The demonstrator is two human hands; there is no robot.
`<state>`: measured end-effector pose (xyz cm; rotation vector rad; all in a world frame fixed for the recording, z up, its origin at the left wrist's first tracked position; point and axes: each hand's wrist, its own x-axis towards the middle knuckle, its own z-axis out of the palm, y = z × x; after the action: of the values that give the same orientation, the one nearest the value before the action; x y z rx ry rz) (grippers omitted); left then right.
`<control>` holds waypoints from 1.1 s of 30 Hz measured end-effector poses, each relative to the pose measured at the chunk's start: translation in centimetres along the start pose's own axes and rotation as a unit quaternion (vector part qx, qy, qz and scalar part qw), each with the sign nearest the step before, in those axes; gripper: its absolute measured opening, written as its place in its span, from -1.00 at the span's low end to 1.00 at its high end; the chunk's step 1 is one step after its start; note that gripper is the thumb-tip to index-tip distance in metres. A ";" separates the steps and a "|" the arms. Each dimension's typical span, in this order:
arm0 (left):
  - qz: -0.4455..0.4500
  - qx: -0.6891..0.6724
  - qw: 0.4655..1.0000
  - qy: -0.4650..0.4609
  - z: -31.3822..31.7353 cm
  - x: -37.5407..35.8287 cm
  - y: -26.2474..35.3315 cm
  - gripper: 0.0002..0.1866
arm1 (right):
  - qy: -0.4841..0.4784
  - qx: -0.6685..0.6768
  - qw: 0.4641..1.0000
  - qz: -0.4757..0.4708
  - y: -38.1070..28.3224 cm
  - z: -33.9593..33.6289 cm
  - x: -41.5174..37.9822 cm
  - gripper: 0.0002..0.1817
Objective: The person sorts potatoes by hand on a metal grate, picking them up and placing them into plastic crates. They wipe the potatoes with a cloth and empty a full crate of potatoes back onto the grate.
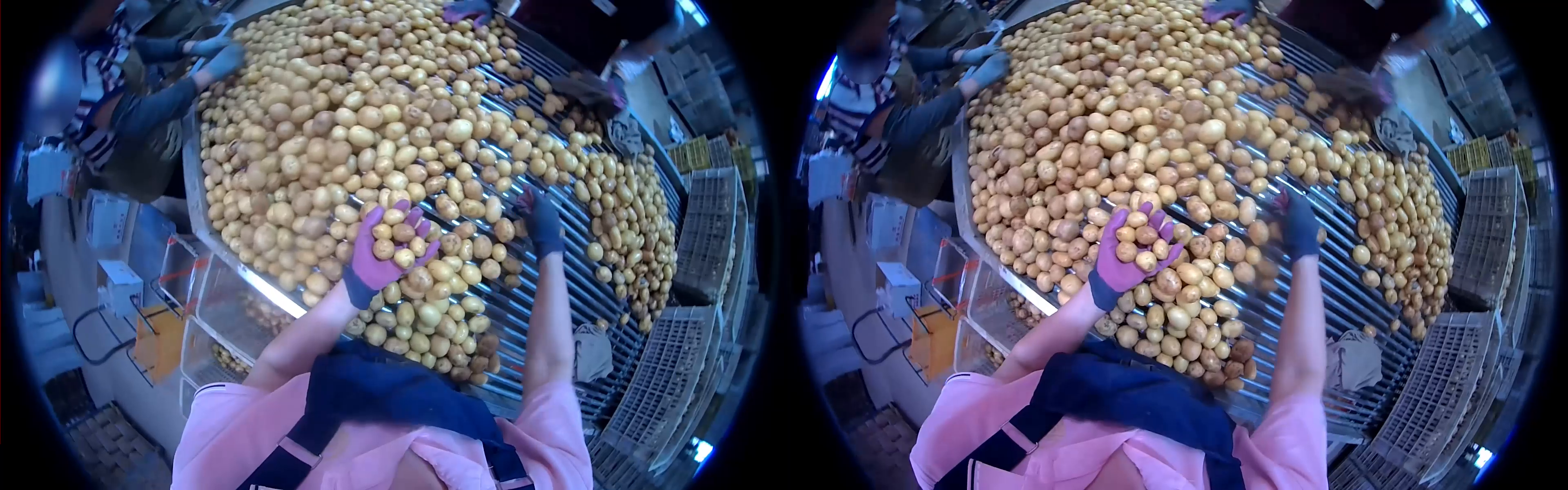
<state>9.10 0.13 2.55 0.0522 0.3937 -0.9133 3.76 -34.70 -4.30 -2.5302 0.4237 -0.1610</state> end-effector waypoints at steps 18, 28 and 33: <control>0.243 -0.107 0.948 -0.177 -3.2 -22.7 11.7 -0.80 | -0.189 0.363 0.912 0.036 -24.5 1.1 -12.1 -0.50; 0.528 0.237 0.791 -0.199 -18.5 -32.3 31.3 -0.54 | -0.051 0.427 0.882 0.190 -8.4 -1.3 -21.3 -0.48; 0.470 0.556 0.653 0.207 -13.8 -17.3 13.7 -0.55 | -0.007 -0.035 0.982 0.187 -6.9 -2.9 -29.8 -0.47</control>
<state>6.04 24.58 -5.80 1.5083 0.1094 0.0604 -23.05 -20.86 1.23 -2.4641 0.9002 0.0162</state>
